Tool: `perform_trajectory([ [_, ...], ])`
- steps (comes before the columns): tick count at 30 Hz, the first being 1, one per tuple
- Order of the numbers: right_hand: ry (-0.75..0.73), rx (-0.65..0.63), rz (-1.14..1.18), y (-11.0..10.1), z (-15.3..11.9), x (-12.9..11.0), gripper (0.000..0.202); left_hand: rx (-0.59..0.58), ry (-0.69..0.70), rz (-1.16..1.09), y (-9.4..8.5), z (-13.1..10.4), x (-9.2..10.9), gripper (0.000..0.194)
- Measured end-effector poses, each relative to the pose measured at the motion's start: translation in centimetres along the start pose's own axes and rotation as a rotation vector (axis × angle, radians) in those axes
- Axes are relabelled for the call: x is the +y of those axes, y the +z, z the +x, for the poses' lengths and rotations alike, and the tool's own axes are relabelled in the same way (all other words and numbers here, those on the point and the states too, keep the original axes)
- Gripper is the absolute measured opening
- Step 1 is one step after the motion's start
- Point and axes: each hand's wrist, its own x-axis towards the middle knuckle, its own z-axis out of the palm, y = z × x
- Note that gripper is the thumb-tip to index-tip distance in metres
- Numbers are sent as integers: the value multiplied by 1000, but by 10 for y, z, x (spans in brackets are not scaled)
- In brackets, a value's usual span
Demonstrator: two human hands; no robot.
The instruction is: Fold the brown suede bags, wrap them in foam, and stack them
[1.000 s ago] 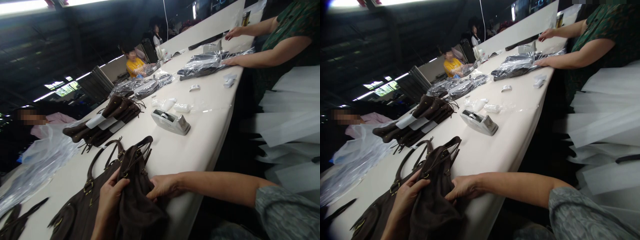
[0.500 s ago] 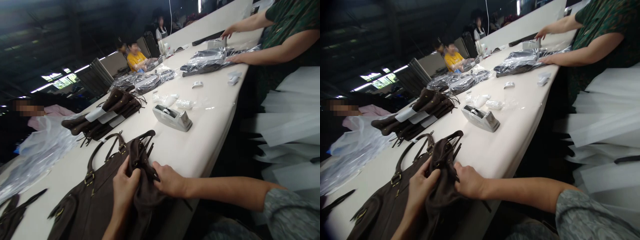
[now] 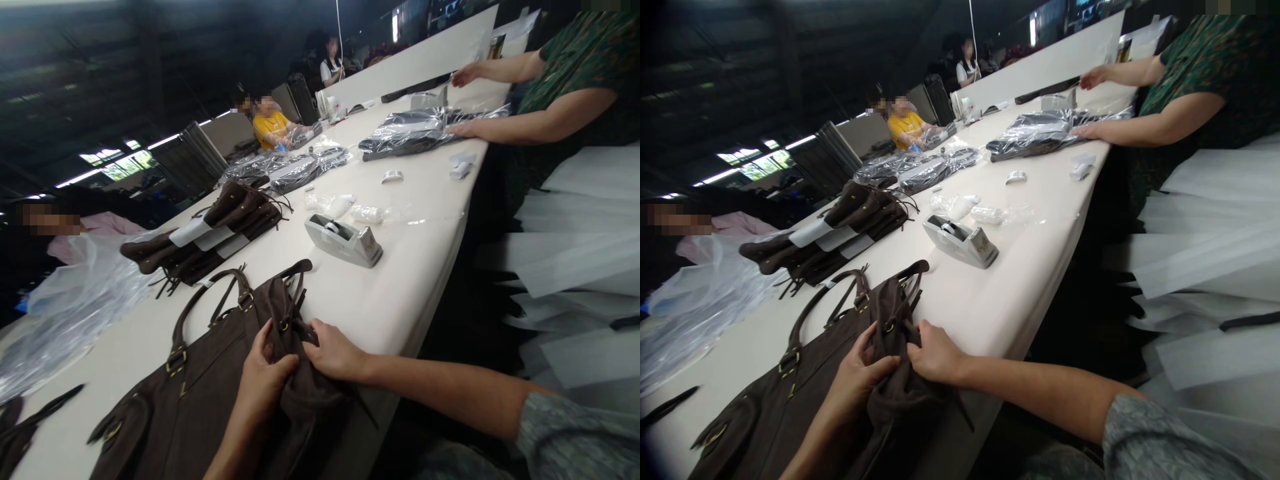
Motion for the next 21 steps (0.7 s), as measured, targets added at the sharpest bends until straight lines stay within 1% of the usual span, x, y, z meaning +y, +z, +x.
perform_trajectory([
  [1, -14, 0, -36, 1, -1, 0, 28, 17, -3, 22, -6, 0, 3, 78],
  [3, -71, 3, -146, 2, -4, 1, 48, 38, 73, 193, -19, 0, 10, 74],
  [5, -131, 10, -303, 4, -8, 1, 60, 37, 181, 502, -29, -1, 15, 70],
  [6, -154, 13, -383, 4, -10, 1, 61, 36, 220, 676, -31, -3, 16, 71],
  [8, -177, 8, -493, 5, -13, -1, 51, 21, 258, 961, -27, -7, 14, 72],
  [9, -192, 11, -514, 5, -15, -2, 44, 23, 263, 1047, -22, -8, 11, 72],
  [10, -222, 30, -515, 3, -16, -5, 38, 17, 264, 1095, -18, -10, 8, 72],
  [12, -314, 118, -475, -2, -17, -10, 28, 0, 264, 1120, -10, -12, 3, 72],
  [14, -398, 218, -374, -7, -15, -17, 23, -6, 262, 1124, -6, -11, -1, 71],
  [15, -398, 235, -296, -9, -12, -20, 20, -6, 264, 1126, -6, -11, -2, 70],
  [16, -361, 207, -201, -10, -9, -23, 16, -8, 270, 1129, -7, -10, -2, 70],
  [17, -294, 141, -94, -10, -4, -26, 13, -13, 280, 1130, -8, -9, -2, 70],
  [18, -210, 48, 25, -9, 3, -28, 17, -20, 291, 1129, -10, -9, -2, 71],
  [20, -47, -154, 280, -3, 18, -34, 32, -19, 317, 1118, -10, -8, -3, 72],
  [21, 11, -229, 386, 2, 27, -37, 37, -12, 329, 1105, -9, -8, -4, 71],
])
